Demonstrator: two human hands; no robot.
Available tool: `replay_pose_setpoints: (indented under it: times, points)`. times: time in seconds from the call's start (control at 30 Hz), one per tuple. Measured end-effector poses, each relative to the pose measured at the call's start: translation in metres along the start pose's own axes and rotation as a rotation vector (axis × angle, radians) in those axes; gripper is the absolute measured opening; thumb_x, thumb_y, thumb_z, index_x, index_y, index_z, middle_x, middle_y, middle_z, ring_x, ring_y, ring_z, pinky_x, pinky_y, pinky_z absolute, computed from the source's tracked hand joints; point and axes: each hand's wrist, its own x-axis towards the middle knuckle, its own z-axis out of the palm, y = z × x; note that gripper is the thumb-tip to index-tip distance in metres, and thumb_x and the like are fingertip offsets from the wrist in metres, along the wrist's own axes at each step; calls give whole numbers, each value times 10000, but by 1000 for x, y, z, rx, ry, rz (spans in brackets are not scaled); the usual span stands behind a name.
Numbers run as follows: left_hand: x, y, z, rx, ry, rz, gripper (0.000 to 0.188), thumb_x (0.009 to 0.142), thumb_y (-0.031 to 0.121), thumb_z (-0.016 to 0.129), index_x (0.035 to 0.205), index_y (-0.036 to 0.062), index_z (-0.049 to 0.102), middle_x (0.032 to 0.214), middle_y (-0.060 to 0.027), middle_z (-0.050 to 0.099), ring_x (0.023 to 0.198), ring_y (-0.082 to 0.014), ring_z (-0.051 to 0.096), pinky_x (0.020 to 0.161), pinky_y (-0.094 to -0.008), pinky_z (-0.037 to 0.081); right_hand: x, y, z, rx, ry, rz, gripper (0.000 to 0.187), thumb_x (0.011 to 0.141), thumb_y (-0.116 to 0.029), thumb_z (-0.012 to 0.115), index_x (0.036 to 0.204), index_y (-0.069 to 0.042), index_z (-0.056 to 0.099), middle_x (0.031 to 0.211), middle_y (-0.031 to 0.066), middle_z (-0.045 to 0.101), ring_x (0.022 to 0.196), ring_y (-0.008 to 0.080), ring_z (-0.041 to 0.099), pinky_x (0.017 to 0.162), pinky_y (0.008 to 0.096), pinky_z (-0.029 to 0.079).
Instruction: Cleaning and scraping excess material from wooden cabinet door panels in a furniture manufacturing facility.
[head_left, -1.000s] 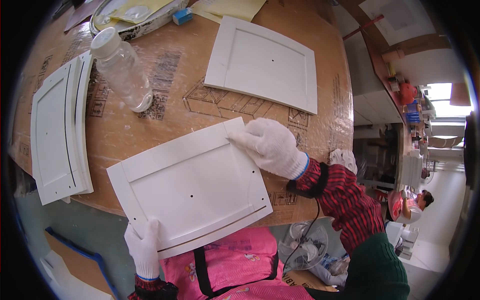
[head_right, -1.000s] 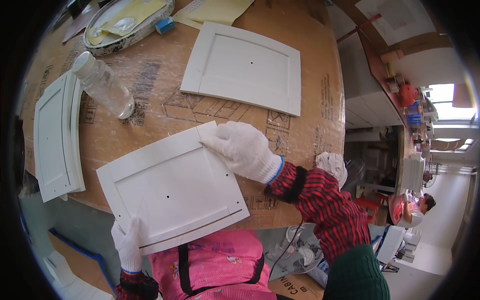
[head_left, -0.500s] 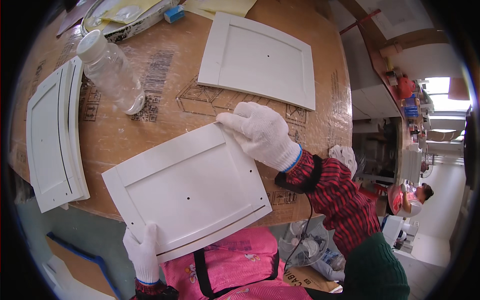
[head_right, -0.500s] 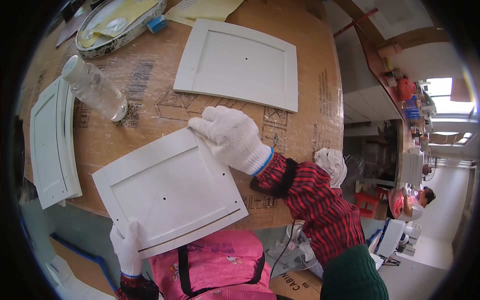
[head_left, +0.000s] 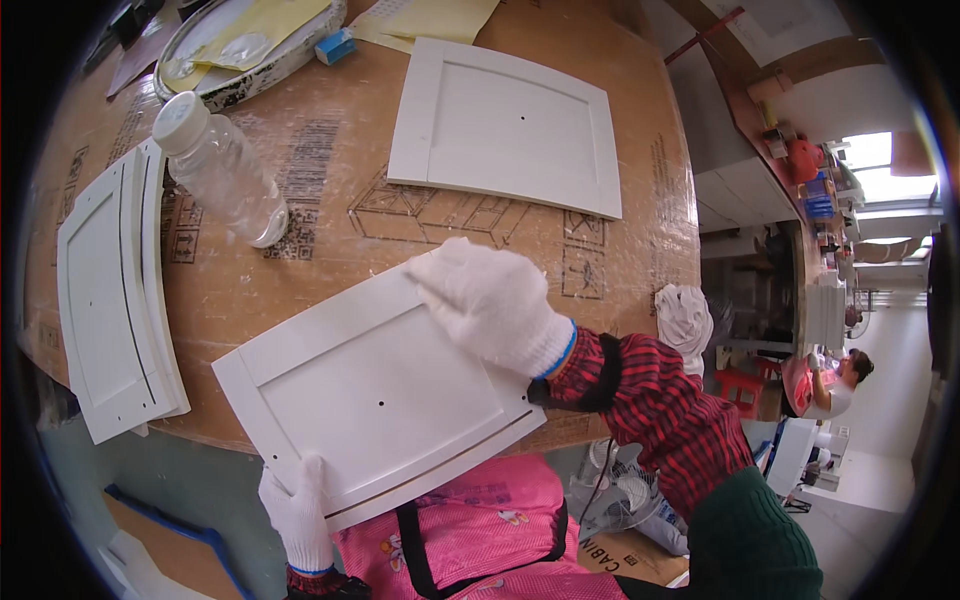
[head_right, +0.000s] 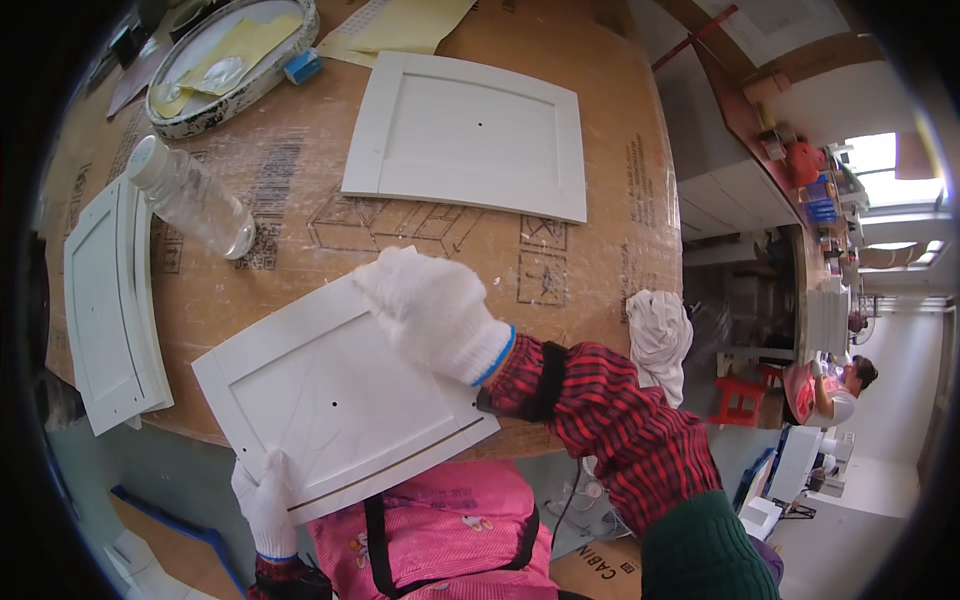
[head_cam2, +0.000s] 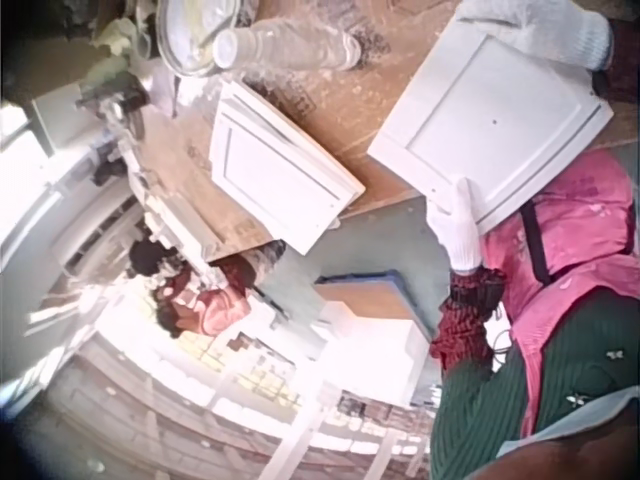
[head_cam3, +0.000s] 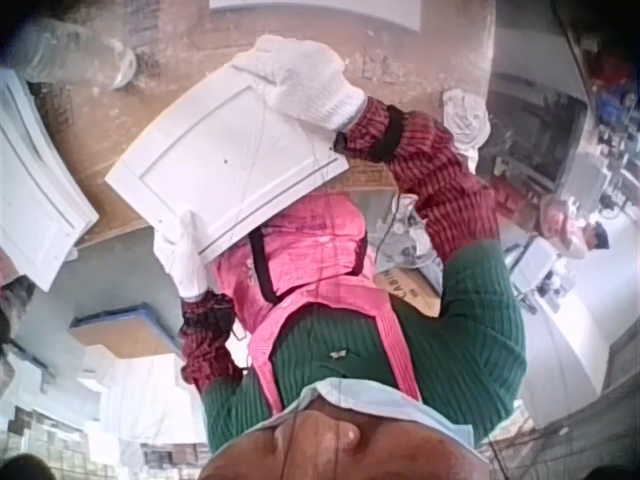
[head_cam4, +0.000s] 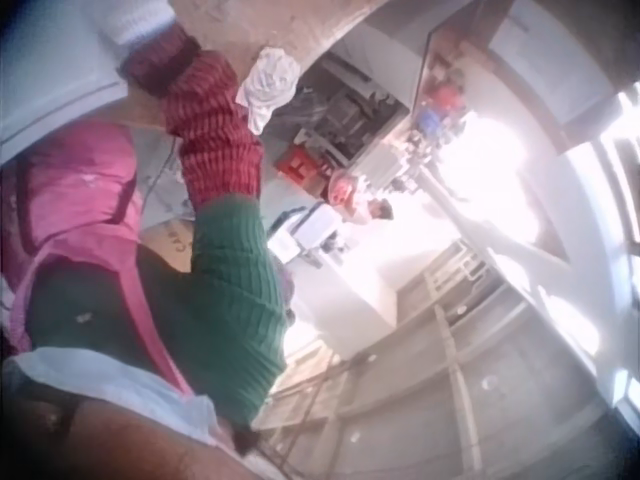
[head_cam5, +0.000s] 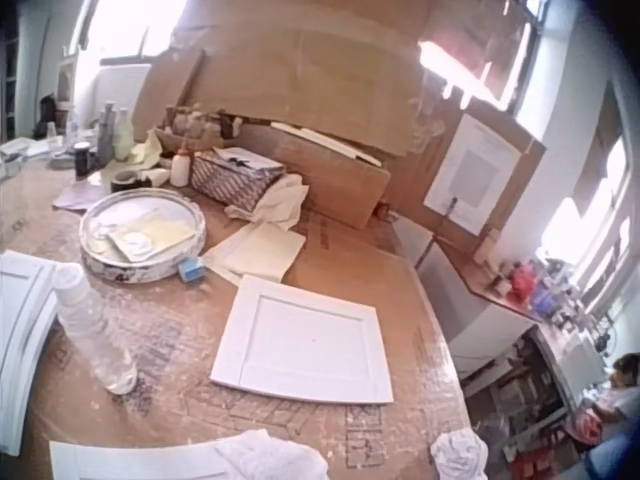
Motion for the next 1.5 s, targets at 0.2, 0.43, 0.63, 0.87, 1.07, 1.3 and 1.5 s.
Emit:
replay_pose_setpoints:
  times: [0.2, 0.43, 0.63, 0.87, 1.07, 1.3, 1.5]
  points:
    - [1, 2, -2, 70, -42, -15, 285, 968, 125, 711, 1188, -45, 650, 1061, -79, 705, 947, -146, 643, 861, -311, 516, 5, 5, 3, 72, 29, 71, 225, 922, -185, 693, 1126, -108, 751, 950, 106, 681, 846, 322, 692, 740, 417, 558]
    - [-1, -2, -5, 47, -43, 1, 308, 961, 126, 722, 1202, -48, 643, 1070, -85, 704, 961, -154, 649, 875, -314, 516, 5, 8, -8, 149, 1, 292, 230, 940, -182, 671, 1130, -80, 750, 908, 131, 681, 875, 323, 689, 777, 406, 550]
    - [-2, 0, -1, 11, -84, 8, 329, 1031, 142, 661, 1294, -44, 596, 1138, -69, 675, 1000, -128, 616, 892, -297, 510, 10, 5, -12, 137, 68, 192, 203, 957, -205, 641, 1081, -70, 728, 900, 145, 661, 886, 356, 683, 782, 461, 548]
    - [-2, 3, -1, 69, -58, -12, 352, 1033, 139, 660, 1320, -51, 585, 1175, -74, 671, 1035, -128, 614, 911, -293, 506, 3, 14, -7, 200, 153, 163, 220, 926, -158, 700, 1108, -47, 750, 943, 158, 714, 882, 336, 716, 797, 413, 570]
    - [-1, 1, -4, 95, -79, -1, 338, 1036, 145, 656, 1311, -45, 600, 1140, -56, 681, 996, -117, 614, 884, -287, 505, 16, 57, -14, 70, 157, 258, 227, 942, -222, 672, 1098, -78, 753, 969, 130, 706, 950, 340, 709, 833, 425, 571]
    - [0, -3, -6, 78, -82, 18, 315, 1031, 141, 650, 1285, -41, 612, 1123, -51, 680, 974, -112, 612, 857, -280, 501, 19, 54, -12, 153, 24, 197, 237, 951, -264, 690, 1136, -133, 759, 1003, 102, 721, 989, 319, 698, 869, 416, 558]
    - [-2, 7, 3, 17, -43, 20, 301, 989, 120, 683, 1225, -58, 631, 1085, -82, 695, 972, -146, 634, 875, -313, 509, 13, 57, -18, 109, 27, -17, 216, 950, -258, 680, 1122, -154, 758, 958, 79, 672, 930, 298, 690, 781, 405, 558]
